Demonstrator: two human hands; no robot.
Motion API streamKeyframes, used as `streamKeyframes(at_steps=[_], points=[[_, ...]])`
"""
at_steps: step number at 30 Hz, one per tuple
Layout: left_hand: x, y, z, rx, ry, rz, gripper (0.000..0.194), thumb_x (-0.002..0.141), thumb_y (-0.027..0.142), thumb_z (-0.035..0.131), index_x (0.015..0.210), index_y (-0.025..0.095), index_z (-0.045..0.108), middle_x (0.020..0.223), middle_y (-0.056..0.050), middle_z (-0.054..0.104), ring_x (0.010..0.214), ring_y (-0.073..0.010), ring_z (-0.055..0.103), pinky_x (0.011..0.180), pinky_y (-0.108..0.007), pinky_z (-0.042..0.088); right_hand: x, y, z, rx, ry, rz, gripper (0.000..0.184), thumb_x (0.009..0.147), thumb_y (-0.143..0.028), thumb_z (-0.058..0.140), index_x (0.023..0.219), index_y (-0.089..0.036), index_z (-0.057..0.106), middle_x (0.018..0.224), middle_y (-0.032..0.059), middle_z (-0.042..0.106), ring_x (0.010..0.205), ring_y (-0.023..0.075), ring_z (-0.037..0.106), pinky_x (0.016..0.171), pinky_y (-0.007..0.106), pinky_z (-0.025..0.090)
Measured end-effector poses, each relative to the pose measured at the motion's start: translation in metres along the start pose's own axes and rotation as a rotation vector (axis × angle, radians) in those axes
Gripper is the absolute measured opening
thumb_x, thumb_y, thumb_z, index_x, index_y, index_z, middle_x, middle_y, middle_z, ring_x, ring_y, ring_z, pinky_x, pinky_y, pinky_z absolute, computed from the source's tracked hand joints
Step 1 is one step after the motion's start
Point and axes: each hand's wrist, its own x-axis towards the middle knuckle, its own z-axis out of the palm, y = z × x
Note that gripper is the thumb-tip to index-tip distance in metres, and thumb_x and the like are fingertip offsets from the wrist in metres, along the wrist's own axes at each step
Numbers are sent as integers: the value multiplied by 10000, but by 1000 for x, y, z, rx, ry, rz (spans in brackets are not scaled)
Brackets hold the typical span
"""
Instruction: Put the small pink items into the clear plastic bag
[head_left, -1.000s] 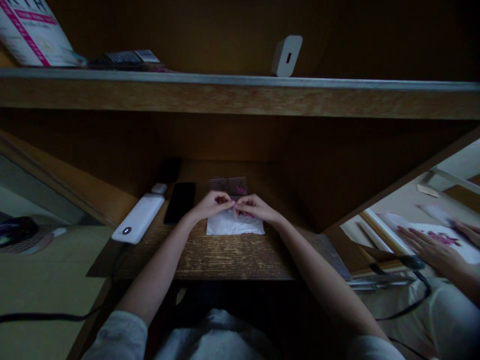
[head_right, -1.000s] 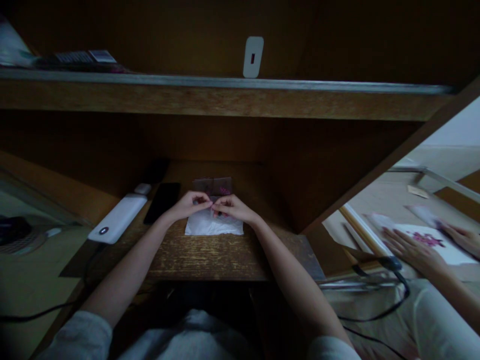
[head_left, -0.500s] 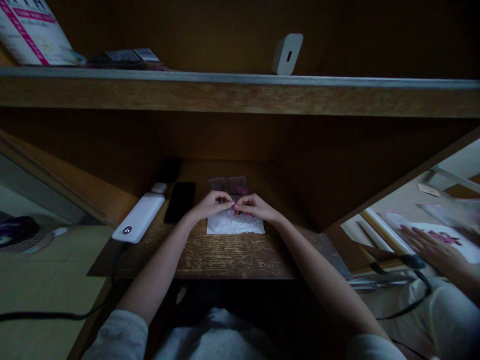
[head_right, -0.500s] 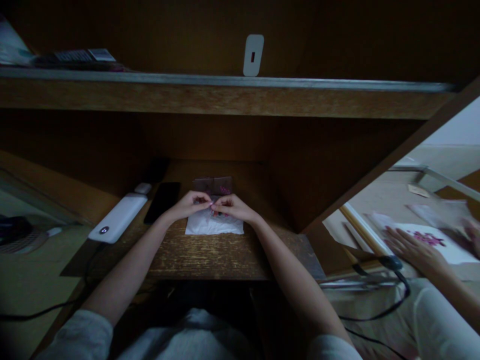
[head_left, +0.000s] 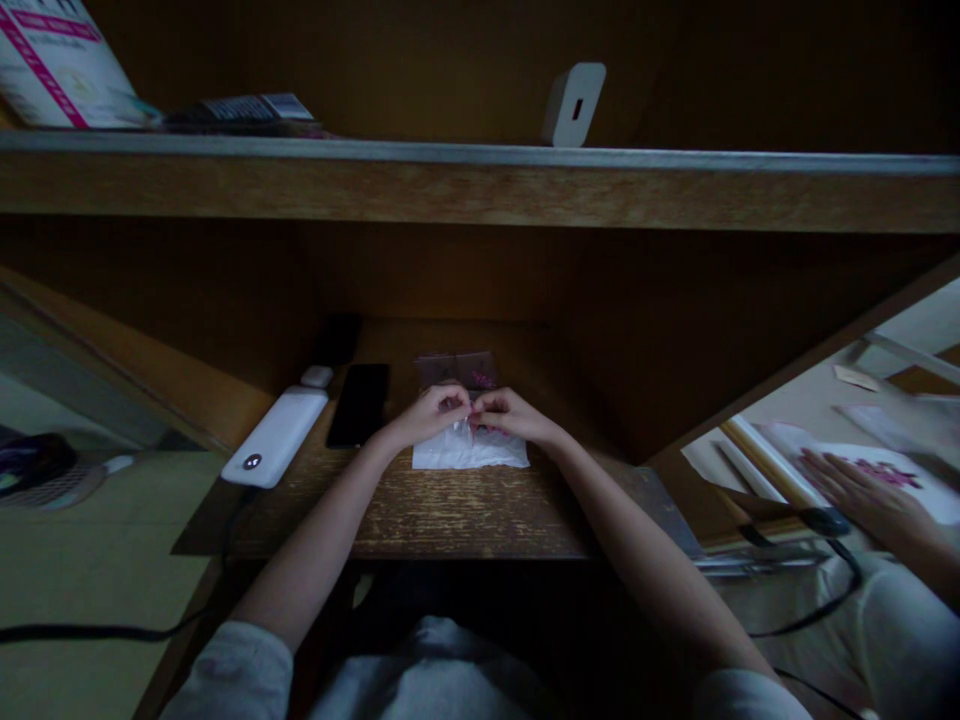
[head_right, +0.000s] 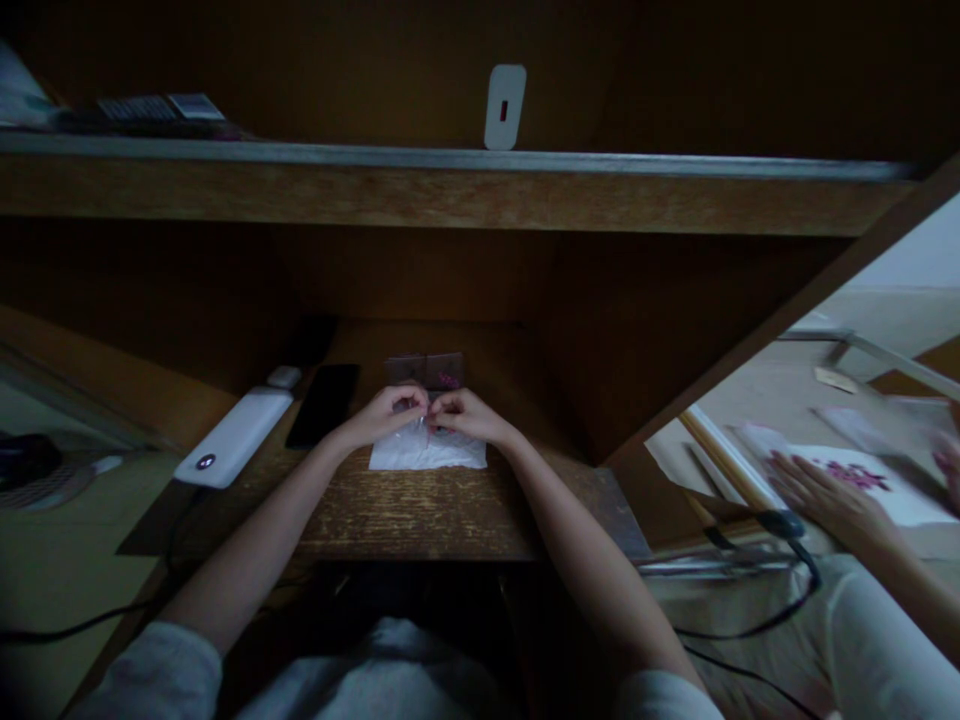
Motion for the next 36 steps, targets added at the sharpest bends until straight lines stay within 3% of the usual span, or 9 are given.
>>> streamKeyframes(at_steps=[6, 9, 13, 15, 22, 27, 30, 36], points=[[0, 3, 10, 114, 98, 60, 191, 874, 294, 443, 758, 171, 532, 822, -19, 546, 823, -143, 529, 783, -294, 416, 3, 2, 2, -24, 15, -9, 159, 685, -279, 585, 633, -129, 568, 568, -24, 528, 513, 77, 426, 500, 202, 324], [-3, 6, 12, 223, 85, 35, 220, 815, 398, 537, 867, 186, 514, 869, -29, 554, 840, -164, 535, 763, -310, 435, 3, 4, 0, -23, 21, -10, 198, 682, -311, 589, 602, -138, 536, 534, -35, 485, 490, 71, 393, 479, 201, 305], [-6, 10, 12, 407, 46, 8, 701, 606, 517, 712, 1156, 198, 417, 1135, -97, 530, 1009, -245, 528, 835, -376, 444, 2, 8, -3, -9, 49, 14, 250, 715, -377, 571, 633, -143, 532, 515, -48, 441, 454, 66, 363, 457, 205, 285], [-6, 11, 12, 475, 20, 8, 768, 601, 541, 703, 1209, 195, 385, 1198, -114, 507, 1072, -270, 510, 874, -396, 436, 2, 10, -4, -13, 65, 15, 291, 737, -416, 559, 641, -143, 532, 513, -48, 432, 447, 67, 360, 450, 207, 277], [-5, 6, 14, 624, 51, -3, 723, 678, 586, 606, 1229, 174, 382, 1215, -130, 507, 1115, -291, 498, 915, -439, 419, 4, 18, -6, -37, 86, 22, 385, 760, -508, 539, 644, -140, 538, 524, -40, 437, 457, 67, 357, 456, 211, 288], [-4, 2, 14, 637, 55, 1, 710, 694, 599, 578, 1223, 166, 390, 1198, -136, 514, 1098, -289, 509, 899, -434, 434, 6, 19, -4, 24, 116, -31, 261, 733, -400, 599, 795, -157, 525, 576, -42, 490, 467, 74, 409, 457, 202, 318], [-5, 0, 14, 645, 55, -18, 673, 699, 603, 568, 1183, 159, 420, 1179, -137, 527, 1076, -292, 518, 879, -437, 445, 5, 17, -3, 78, 165, -117, 307, 681, -314, 664, 876, -183, 466, 619, -44, 532, 526, 89, 479, 504, 200, 367], [-5, 0, 14, 652, 56, -30, 607, 705, 582, 574, 1136, 176, 442, 1137, -120, 543, 1050, -282, 526, 855, -429, 448, 1, 14, -3, -173, 170, -216, 163, 752, -303, 610, 787, -147, 578, 728, 19, 593, 624, 116, 525, 572, 226, 404]])
